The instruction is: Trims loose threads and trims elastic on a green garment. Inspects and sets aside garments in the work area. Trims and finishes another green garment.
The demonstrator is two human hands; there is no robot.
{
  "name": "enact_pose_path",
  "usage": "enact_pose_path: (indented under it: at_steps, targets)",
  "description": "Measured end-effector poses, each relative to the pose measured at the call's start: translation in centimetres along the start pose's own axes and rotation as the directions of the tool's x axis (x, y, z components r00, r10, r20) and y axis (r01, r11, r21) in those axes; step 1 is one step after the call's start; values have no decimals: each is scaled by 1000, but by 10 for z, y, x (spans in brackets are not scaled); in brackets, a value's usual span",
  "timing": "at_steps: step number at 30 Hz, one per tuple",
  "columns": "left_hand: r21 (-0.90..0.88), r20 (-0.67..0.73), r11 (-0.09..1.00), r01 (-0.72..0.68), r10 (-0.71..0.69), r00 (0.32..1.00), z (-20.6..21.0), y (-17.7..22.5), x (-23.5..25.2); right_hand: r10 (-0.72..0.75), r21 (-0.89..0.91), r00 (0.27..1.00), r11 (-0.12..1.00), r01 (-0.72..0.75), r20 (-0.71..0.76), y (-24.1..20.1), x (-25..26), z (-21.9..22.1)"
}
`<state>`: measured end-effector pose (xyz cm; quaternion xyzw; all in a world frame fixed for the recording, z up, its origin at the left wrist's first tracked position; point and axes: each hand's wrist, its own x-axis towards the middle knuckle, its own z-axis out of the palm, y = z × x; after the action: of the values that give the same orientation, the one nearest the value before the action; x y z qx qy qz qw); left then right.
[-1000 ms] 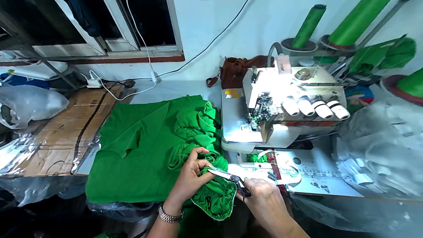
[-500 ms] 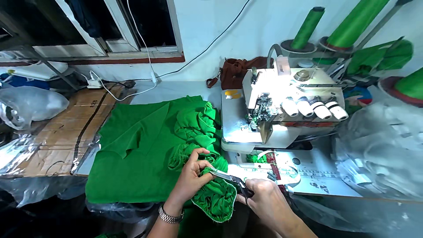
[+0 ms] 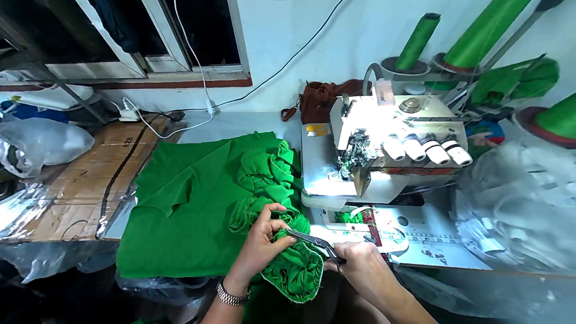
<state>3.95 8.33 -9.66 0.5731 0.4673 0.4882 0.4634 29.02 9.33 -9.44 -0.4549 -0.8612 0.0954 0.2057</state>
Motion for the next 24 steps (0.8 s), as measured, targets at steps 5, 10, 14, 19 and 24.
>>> enact_pose_path:
  at_steps: [5, 10, 14, 19, 24]
  targets:
    - [15, 7, 999, -29, 29, 1000, 3, 1, 0, 292, 501, 934, 789, -357, 205, -6, 8, -6]
    - [179, 79, 959, -221, 209, 975, 19, 23, -1, 308, 789, 950, 572, -223, 46, -27, 22, 19]
    - [580, 96, 793, -189, 164, 982, 4, 37, -5, 489, 810, 863, 553, -194, -127, -29, 19, 19]
    - [566, -4, 820, -82, 102, 995, -6, 30, -6, 541, 806, 840, 517, -288, -46, -22, 6, 20]
    - [208, 54, 975, -83, 73, 996, -3, 33, -4, 526, 838, 851, 463, -289, 3, -24, 2, 24]
